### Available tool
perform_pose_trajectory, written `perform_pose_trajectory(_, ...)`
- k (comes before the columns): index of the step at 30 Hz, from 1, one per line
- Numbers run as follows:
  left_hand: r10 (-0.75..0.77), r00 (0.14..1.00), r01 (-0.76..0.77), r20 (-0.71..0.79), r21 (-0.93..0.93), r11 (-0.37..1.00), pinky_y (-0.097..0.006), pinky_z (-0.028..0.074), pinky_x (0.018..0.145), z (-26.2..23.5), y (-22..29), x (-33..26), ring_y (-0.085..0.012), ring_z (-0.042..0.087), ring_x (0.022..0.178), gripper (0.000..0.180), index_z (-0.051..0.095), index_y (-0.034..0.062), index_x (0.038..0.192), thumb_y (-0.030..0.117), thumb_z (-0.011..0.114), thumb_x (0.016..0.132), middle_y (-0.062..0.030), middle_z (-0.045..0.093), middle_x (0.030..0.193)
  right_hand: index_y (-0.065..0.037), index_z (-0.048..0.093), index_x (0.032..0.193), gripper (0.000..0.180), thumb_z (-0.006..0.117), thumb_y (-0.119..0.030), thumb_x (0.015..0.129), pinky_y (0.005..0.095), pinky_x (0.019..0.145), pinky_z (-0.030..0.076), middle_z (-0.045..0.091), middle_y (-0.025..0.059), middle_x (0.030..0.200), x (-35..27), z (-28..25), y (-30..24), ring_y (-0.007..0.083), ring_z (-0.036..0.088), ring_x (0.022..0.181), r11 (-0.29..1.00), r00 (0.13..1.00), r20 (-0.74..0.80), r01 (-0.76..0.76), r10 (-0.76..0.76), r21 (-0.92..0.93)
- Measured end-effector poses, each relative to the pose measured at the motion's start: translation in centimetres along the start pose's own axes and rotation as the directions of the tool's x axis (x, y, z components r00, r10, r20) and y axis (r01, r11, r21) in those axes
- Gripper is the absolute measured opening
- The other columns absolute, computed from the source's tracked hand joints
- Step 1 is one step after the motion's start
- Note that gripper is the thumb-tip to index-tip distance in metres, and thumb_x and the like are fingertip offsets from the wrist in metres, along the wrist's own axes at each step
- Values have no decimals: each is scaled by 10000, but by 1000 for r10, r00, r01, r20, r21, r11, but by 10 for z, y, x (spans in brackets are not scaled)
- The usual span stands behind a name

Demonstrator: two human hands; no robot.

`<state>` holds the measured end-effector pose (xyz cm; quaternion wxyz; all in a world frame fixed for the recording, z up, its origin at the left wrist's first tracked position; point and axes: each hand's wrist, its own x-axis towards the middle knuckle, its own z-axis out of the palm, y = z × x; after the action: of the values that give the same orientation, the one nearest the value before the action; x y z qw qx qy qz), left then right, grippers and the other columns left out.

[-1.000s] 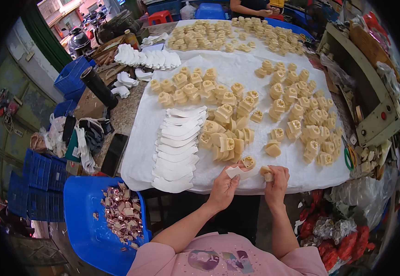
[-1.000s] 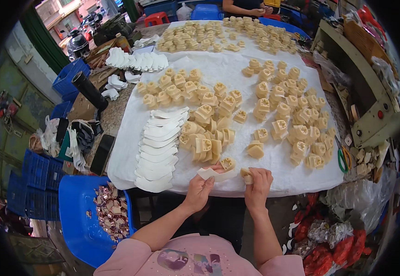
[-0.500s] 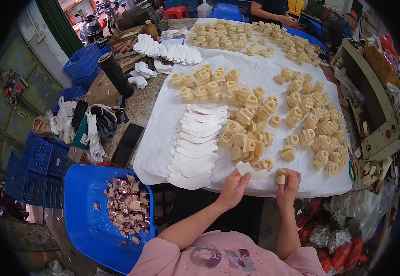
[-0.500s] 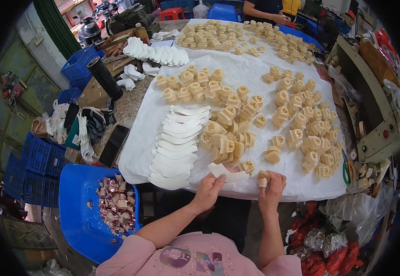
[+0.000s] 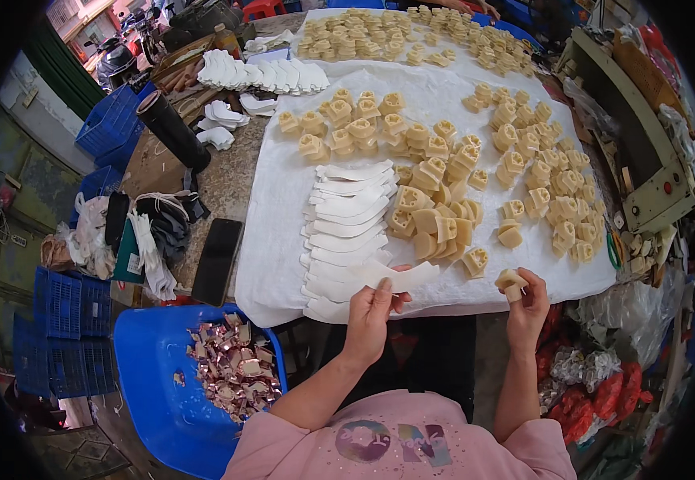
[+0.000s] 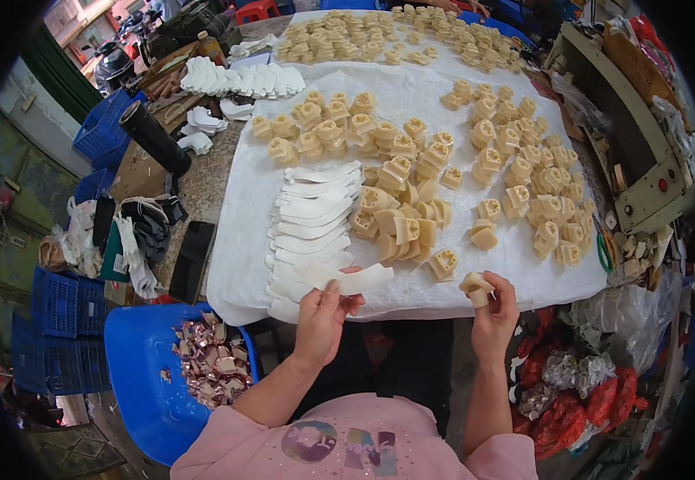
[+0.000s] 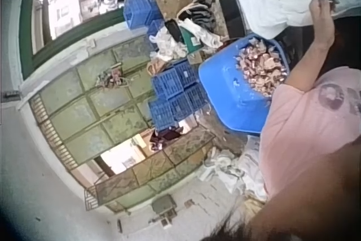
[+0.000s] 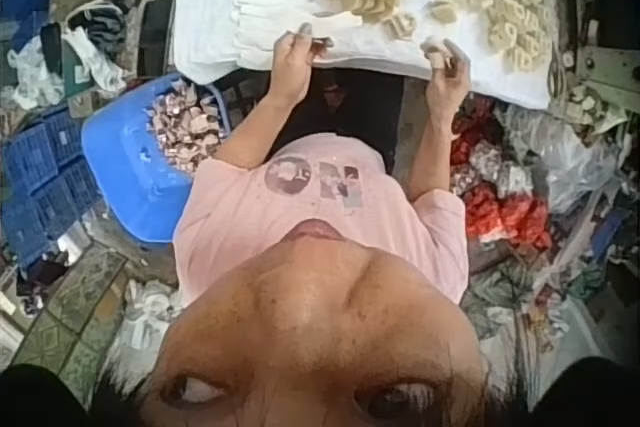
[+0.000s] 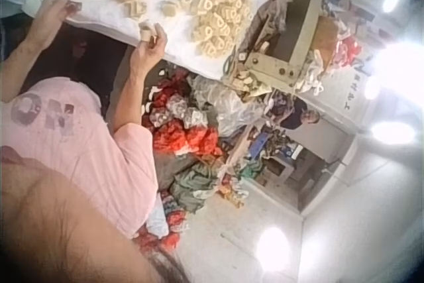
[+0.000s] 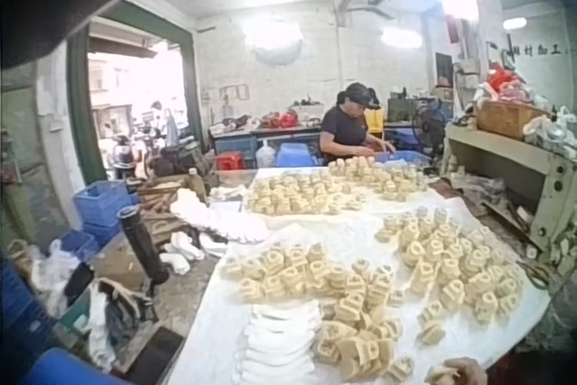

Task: The recorder is manual assembling shoe parts by fitting small cream-colored reinforcements into white shoe panels.

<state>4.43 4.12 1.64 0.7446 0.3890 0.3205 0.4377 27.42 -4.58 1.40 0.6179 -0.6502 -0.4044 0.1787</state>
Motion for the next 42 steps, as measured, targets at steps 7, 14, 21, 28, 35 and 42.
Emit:
perform_pose_trajectory(7, 21, 996, -29, 83, 90, 995, -238, 412, 702, 3, -1, -6, -99, 517, 801, 347, 517, -48, 1196, 205, 392, 993, -86, 594, 995, 11, 540, 1112, 271, 560, 51, 844, 270, 830, 458, 572, 78, 1018, -11, 11, -13, 144, 568, 927, 993, 996, 84, -42, 33, 107)
perform_pose_trajectory(14, 53, 997, -55, 50, 35, 998, -222, 373, 569, 17, -7, -27, -86, 452, 644, 336, 506, -43, 1202, 197, 410, 987, -48, 553, 767, 3, 537, 1068, 237, 534, 82, 845, 281, 799, 487, 564, 107, 1040, -22, 22, -33, 171, 571, 923, 978, 967, 217, 89, -130, 190)
perform_pose_trajectory(21, 4, 1000, -3, -15, 88, 996, -210, 379, 561, 40, -15, -40, -87, 475, 618, 330, 507, -43, 1201, 182, 396, 987, -40, 557, 748, -40, 544, 1087, 340, 591, 109, 785, 285, 765, 495, 596, 138, 1008, -36, 13, -49, 211, 581, 913, 933, 919, 240, 249, -312, 260)
perform_pose_trajectory(28, 123, 991, -124, -58, -9, 992, -230, 428, 740, 60, -10, -46, -73, 490, 803, 336, 509, -36, 1221, 180, 407, 985, -85, 584, 1070, -45, 534, 1096, 345, 620, 73, 783, 313, 725, 511, 593, 179, 1059, -40, 21, -64, 267, 613, 876, 882, 854, 246, 401, -458, 249)
perform_pose_trajectory(35, 82, 988, -59, 131, -171, 984, -325, 418, 944, 71, -6, -49, -202, 524, 1105, 374, 435, -110, 1241, 157, 372, 987, -171, 516, 1219, -69, 531, 1096, 429, 588, 129, 720, 350, 746, 487, 607, 128, 1047, -29, 32, -41, 287, 586, 887, 756, 758, 118, 599, -642, 265)
perform_pose_trajectory(42, 45, 990, -31, 134, -105, 994, -359, 397, 983, 68, -3, -46, -221, 510, 1144, 413, 404, -105, 1265, 186, 366, 975, -176, 503, 1245, -63, 546, 1077, 464, 589, 139, 662, 361, 735, 475, 619, 119, 1014, -23, 37, -39, 295, 564, 868, 744, 736, 132, 633, -664, 213)
